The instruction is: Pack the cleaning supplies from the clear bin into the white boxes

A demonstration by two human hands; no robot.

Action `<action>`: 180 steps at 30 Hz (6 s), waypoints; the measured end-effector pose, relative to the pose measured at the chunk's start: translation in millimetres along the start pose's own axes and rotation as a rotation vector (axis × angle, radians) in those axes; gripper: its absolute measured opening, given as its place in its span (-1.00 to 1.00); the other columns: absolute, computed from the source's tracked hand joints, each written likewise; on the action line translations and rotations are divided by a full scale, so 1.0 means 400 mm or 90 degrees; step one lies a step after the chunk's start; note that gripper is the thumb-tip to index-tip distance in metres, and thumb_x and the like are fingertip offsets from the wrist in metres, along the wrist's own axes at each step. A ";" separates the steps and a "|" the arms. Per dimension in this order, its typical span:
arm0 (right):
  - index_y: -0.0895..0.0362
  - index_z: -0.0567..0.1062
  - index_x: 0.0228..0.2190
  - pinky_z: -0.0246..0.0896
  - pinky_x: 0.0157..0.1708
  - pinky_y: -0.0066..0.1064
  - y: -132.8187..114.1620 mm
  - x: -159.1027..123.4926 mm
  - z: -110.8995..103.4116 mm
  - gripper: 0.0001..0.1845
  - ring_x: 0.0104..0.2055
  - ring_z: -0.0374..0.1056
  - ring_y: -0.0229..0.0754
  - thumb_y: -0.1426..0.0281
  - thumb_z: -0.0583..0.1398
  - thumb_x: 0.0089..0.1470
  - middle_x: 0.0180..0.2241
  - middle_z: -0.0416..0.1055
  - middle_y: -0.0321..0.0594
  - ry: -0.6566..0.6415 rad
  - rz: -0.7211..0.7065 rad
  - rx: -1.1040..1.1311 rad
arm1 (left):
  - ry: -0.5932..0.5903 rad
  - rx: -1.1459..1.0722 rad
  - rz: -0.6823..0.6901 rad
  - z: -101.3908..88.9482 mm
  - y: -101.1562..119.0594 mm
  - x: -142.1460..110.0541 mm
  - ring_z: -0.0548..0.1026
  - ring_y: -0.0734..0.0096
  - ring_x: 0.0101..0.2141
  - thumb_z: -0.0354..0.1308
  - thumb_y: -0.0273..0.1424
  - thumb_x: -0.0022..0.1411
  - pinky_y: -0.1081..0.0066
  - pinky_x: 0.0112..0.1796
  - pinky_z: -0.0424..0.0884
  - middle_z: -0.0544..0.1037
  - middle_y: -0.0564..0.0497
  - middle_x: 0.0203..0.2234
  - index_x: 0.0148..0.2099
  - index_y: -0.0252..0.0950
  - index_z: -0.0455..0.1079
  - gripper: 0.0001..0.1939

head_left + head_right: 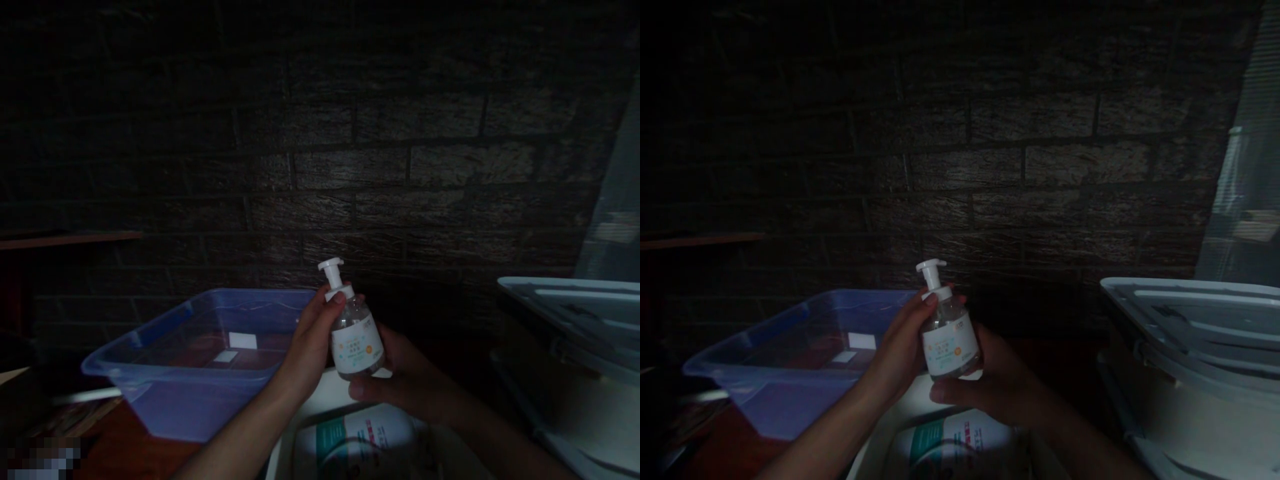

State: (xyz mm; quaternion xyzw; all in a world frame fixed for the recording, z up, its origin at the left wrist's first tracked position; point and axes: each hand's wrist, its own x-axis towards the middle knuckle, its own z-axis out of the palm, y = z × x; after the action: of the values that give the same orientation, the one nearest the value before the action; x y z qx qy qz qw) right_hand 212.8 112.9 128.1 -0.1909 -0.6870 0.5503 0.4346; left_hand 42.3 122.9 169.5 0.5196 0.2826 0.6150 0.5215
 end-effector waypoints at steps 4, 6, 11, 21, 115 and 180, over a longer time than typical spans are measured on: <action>-0.02 0.37 0.25 0.32 0.05 -0.19 -0.001 0.001 -0.003 -0.27 0.13 0.39 0.01 0.27 0.46 0.11 0.12 0.47 -0.17 -0.025 0.003 0.021 | 0.000 -0.013 0.004 0.005 0.005 -0.006 0.59 0.17 -0.10 0.30 -0.11 0.29 0.30 -0.14 0.45 0.66 -0.10 -0.07 0.10 -0.22 0.46 -0.57; 0.00 0.39 0.24 0.31 0.04 -0.21 -0.002 0.002 -0.004 -0.28 0.11 0.40 0.01 0.26 0.45 0.11 0.11 0.48 -0.16 -0.017 0.003 0.017 | -0.008 -0.017 0.002 0.003 0.002 -0.006 0.58 0.18 -0.10 0.28 -0.11 0.32 0.30 -0.12 0.46 0.66 -0.11 -0.05 0.11 -0.22 0.46 -0.57; 0.02 0.41 0.20 0.33 0.00 -0.22 0.003 0.002 -0.007 -0.27 0.08 0.42 0.01 0.26 0.48 0.06 0.07 0.50 -0.15 0.013 -0.005 0.001 | -0.030 -0.019 0.007 0.000 0.000 -0.003 0.59 0.21 -0.10 0.24 -0.12 0.35 0.29 -0.08 0.44 0.66 -0.12 -0.05 0.13 -0.22 0.47 -0.59; -0.02 0.42 0.19 0.35 0.02 -0.24 -0.003 0.005 -0.007 -0.21 0.10 0.43 -0.01 0.32 0.53 -0.04 0.10 0.50 -0.20 0.021 -0.023 -0.052 | -0.023 0.013 0.043 0.007 0.002 -0.003 0.60 0.24 -0.12 0.29 -0.19 0.34 0.34 -0.16 0.44 0.67 -0.08 -0.09 0.15 -0.20 0.42 -0.60; 0.00 0.27 0.32 0.26 0.23 -0.08 -0.012 -0.007 0.004 -0.23 0.30 0.28 0.06 0.25 0.40 0.17 0.25 0.36 -0.08 -0.049 0.011 0.111 | -0.062 0.051 0.011 0.014 0.029 -0.030 0.60 0.35 -0.26 0.28 -0.16 0.34 0.42 -0.24 0.48 0.66 -0.04 -0.20 0.13 -0.23 0.36 -0.58; 0.06 0.56 -0.03 0.23 -0.18 -0.40 -0.186 -0.111 -0.022 -0.40 -0.07 0.41 -0.06 0.06 0.46 -0.05 -0.13 0.52 -0.28 -0.256 0.111 -0.571 | -0.344 0.648 -0.020 -0.046 0.090 -0.269 0.54 0.22 -0.20 0.38 -0.37 0.08 0.29 -0.22 0.47 0.58 -0.01 -0.15 0.07 -0.23 0.46 -0.52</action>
State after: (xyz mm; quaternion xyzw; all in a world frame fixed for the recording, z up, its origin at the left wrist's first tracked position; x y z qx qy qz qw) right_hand 260.4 61.3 179.5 -0.3056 -0.9078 0.2605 0.1209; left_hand 3.4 15.1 159.0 0.8393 0.4077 0.2392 0.2687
